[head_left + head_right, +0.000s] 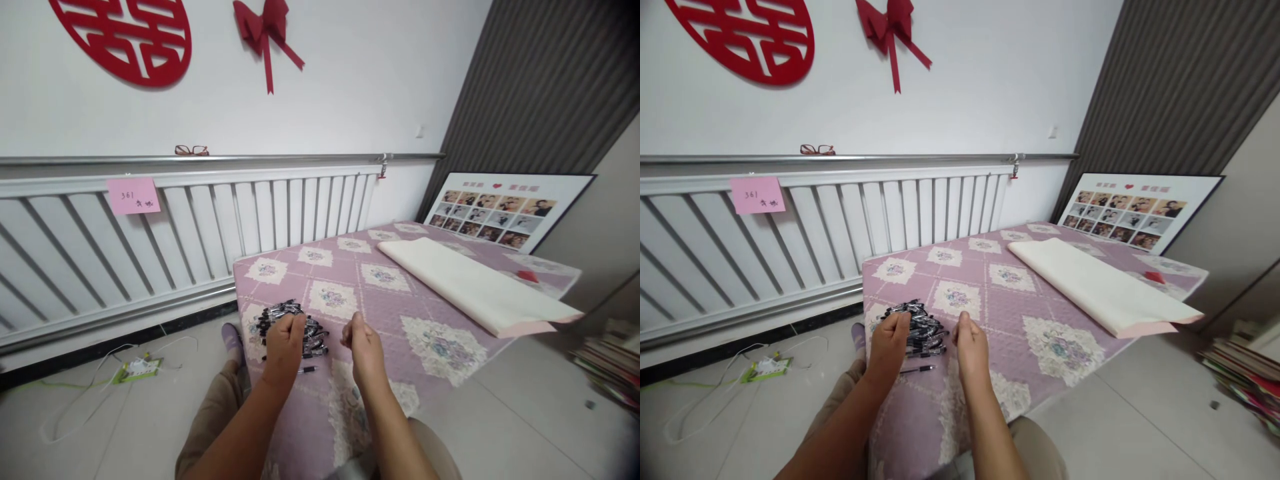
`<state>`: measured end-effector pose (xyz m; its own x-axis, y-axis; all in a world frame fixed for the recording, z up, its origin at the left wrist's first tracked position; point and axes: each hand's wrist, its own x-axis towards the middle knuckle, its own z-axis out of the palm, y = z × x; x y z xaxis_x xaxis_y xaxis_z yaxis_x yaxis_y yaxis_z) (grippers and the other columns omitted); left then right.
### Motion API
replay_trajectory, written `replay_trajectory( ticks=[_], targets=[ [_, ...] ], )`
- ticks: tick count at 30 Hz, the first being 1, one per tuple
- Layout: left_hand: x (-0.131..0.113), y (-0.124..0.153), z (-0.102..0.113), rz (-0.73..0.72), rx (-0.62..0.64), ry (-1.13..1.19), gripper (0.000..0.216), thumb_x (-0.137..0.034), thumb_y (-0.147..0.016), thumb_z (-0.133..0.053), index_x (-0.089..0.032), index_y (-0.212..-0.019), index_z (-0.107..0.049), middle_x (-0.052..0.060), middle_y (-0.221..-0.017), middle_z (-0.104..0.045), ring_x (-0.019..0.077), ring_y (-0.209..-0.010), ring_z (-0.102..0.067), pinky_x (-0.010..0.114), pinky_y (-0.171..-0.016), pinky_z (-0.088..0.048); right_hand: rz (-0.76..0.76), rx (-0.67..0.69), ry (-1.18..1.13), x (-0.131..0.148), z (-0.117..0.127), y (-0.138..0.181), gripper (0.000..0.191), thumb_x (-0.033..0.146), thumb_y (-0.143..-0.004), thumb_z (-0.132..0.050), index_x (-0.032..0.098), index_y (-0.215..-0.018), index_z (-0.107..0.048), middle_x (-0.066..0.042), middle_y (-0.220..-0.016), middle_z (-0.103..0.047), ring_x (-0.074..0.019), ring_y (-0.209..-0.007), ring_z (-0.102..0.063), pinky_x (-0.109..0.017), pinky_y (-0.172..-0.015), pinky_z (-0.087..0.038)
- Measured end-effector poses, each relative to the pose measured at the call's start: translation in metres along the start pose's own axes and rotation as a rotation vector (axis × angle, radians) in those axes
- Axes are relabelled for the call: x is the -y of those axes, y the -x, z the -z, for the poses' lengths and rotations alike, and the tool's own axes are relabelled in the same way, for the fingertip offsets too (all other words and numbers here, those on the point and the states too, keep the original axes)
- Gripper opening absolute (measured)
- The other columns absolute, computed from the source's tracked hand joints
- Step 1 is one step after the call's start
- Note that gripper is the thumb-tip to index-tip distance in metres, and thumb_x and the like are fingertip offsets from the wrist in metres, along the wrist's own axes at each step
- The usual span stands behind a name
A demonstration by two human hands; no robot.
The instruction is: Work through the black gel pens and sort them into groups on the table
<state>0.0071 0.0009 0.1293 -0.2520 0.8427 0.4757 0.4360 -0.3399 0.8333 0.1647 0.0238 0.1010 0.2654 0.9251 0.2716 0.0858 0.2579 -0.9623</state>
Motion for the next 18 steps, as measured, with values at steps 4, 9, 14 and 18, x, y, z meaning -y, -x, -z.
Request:
replay_trajectory(
  ticks=[4, 9, 14, 18],
  targets=[
    [-0.016, -0.001, -0.003, -0.029, -0.011, 0.042, 0.044, -0.045, -0.089, -0.042, -0.022, -0.055, -0.028, -0.007, -0.052, -0.028, 0.0103, -0.052, -0.031, 0.024, -0.051, -0.025, 0.112, -0.015, 0.021, 0.032, 0.000, -0.001, 0.056, 0.064, -0.090, -0.035, 0.021, -0.055, -0.044, 0.003, -0.052, -0.045, -0.0127, -0.053, -0.044, -0.025, -0.053, -0.035],
    [0.018, 0.006, -0.010, -0.020, 0.149, -0.112, 0.033, -0.038, -0.092, -0.039, -0.021, -0.066, -0.050, -0.004, -0.061, -0.049, 0.0127, -0.060, -0.047, 0.023, -0.058, -0.034, 0.079, 0.023, 0.145, 0.005, 0.002, 0.006, 0.047, 0.058, -0.088, -0.042, 0.021, -0.062, -0.052, 0.001, -0.058, -0.053, -0.0150, -0.058, -0.051, -0.026, -0.056, -0.039],
    [0.079, 0.039, -0.012, -0.034, 0.295, -0.417, 0.017, -0.019, -0.084, -0.051, -0.020, -0.095, -0.064, 0.005, -0.093, -0.065, 0.0215, -0.092, -0.057, 0.034, -0.084, -0.042, 0.120, 0.180, 0.374, -0.062, 0.002, 0.025, 0.024, 0.040, -0.081, -0.050, 0.022, -0.071, -0.063, -0.003, -0.070, -0.068, -0.0207, -0.068, -0.061, -0.031, -0.065, -0.047],
    [0.104, 0.067, -0.012, -0.057, 0.419, -0.695, 0.021, -0.017, -0.085, -0.053, -0.025, -0.100, -0.066, 0.004, -0.104, -0.064, 0.0241, -0.103, -0.053, 0.039, -0.091, -0.039, 0.257, 0.253, 0.592, -0.095, -0.002, 0.044, 0.019, 0.021, -0.077, -0.051, 0.023, -0.083, -0.070, -0.006, -0.085, -0.071, -0.0229, -0.083, -0.064, -0.034, -0.078, -0.049]
  ],
)
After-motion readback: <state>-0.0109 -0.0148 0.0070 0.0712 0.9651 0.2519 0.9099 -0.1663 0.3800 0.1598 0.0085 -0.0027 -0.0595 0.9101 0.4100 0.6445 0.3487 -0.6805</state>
